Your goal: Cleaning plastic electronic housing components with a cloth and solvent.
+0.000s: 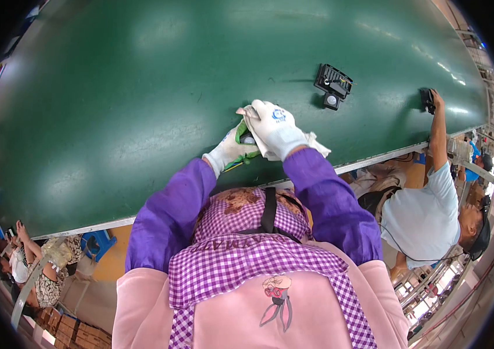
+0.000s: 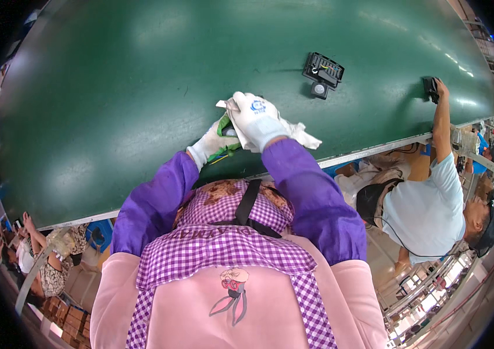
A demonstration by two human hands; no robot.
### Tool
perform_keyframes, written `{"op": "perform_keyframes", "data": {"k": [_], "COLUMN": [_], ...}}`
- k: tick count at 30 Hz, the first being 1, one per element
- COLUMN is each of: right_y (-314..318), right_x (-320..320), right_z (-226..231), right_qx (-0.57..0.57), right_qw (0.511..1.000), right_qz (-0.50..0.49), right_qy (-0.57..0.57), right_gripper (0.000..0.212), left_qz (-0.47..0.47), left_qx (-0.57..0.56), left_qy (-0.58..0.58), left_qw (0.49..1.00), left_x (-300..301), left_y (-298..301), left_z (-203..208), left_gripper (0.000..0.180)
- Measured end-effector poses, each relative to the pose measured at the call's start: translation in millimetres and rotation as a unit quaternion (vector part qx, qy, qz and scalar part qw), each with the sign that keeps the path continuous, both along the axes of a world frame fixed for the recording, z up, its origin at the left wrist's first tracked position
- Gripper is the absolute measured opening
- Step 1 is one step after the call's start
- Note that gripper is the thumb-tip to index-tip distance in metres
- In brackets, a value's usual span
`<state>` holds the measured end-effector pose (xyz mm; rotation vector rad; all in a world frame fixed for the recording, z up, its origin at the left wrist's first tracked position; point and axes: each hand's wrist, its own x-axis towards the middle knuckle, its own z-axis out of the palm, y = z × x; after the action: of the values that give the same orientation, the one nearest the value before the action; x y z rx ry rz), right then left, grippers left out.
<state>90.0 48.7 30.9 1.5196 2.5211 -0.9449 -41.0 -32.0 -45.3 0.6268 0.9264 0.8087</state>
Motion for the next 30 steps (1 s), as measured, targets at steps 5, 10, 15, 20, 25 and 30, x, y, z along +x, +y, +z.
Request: {"op": "perform_keyframes", "data": {"k": [5,10,15,20,25,30], "right_y": [-31,-5,-24,-35,10,-26], "right_x": [33,15,32,55,60,49], "right_z": [-10,-5,1,5,-27,-11], "right_qx": [-0.055,0.038,0.011,0.033,0.054,0.080], "right_qw": [0.998,0.992,0.993,0.994,0.996,0.990], "right_qz": [0.008,0.120,0.118,0.090,-0.060,-0.029], "right_qy": [-0.014,-0.004,-0.012,-0.056,-0.037,-0.116], "right_gripper": [0.028,0.027,0.027,0.019,0.022,0.026], "left_qz": [0.039,-0.005,0.063,0.043,0.015,0.024], "left_qx": [0.187,0.048,0.045,0.083,0.066,0.086], "left_qy": [0.125,0.035,-0.021,0.057,0.076,0.088], "left_qw": [0.974,0.998,0.997,0.994,0.995,0.992], "left_x": [9,6,8,10,9,9], "left_y": [-4,4,-5,-3,0,-2], "left_z": [-20,5,3,-6,-2,2], "left_gripper": [0.073,0.076,0.083,0.088,0.089,0.090]}}
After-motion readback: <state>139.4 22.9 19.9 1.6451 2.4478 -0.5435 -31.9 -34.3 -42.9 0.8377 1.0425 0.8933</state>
